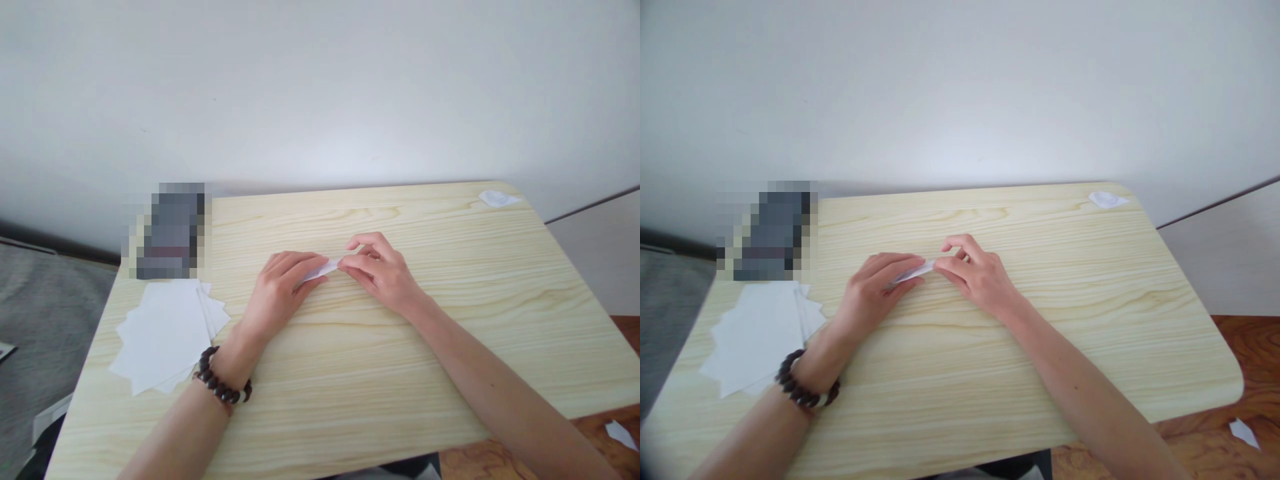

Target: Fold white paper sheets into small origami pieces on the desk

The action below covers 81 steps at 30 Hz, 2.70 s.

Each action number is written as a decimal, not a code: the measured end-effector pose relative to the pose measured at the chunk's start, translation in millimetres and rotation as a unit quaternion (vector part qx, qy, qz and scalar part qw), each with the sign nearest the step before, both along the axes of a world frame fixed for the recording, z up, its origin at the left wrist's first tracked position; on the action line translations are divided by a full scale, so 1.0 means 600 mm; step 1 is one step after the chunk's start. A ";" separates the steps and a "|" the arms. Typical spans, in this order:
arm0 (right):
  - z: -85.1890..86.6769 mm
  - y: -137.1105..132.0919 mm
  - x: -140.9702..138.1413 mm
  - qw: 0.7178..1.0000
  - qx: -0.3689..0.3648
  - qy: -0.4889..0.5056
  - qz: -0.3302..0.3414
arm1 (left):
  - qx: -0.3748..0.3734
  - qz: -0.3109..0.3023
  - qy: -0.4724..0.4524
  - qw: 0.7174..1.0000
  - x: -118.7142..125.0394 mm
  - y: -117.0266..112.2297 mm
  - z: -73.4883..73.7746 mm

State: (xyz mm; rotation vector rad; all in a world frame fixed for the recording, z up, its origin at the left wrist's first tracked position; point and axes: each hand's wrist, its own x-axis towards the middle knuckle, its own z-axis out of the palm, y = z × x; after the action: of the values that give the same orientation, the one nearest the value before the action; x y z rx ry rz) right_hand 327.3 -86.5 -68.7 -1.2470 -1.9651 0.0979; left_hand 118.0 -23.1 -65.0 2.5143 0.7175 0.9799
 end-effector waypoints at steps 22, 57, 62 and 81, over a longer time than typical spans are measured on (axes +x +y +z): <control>-0.003 0.000 0.004 1.000 0.015 -0.024 -0.006 | 0.027 0.029 -0.019 0.999 -0.003 -0.005 -0.005; 0.007 0.002 0.001 0.999 0.044 -0.004 0.015 | -0.059 0.101 0.009 0.993 -0.013 0.000 -0.006; 0.008 0.002 0.002 0.999 0.035 -0.001 0.023 | -0.037 0.082 0.019 0.996 -0.011 -0.001 -0.001; -0.005 0.001 -0.006 0.996 -0.024 0.082 -0.005 | -0.233 0.043 -0.001 0.972 -0.002 -0.003 0.012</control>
State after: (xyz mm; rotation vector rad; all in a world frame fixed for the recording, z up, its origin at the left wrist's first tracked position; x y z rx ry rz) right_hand 323.7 -86.2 -71.5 -1.2393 -1.8235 0.2360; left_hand 116.6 -24.6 -57.9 2.0875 0.9388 0.7351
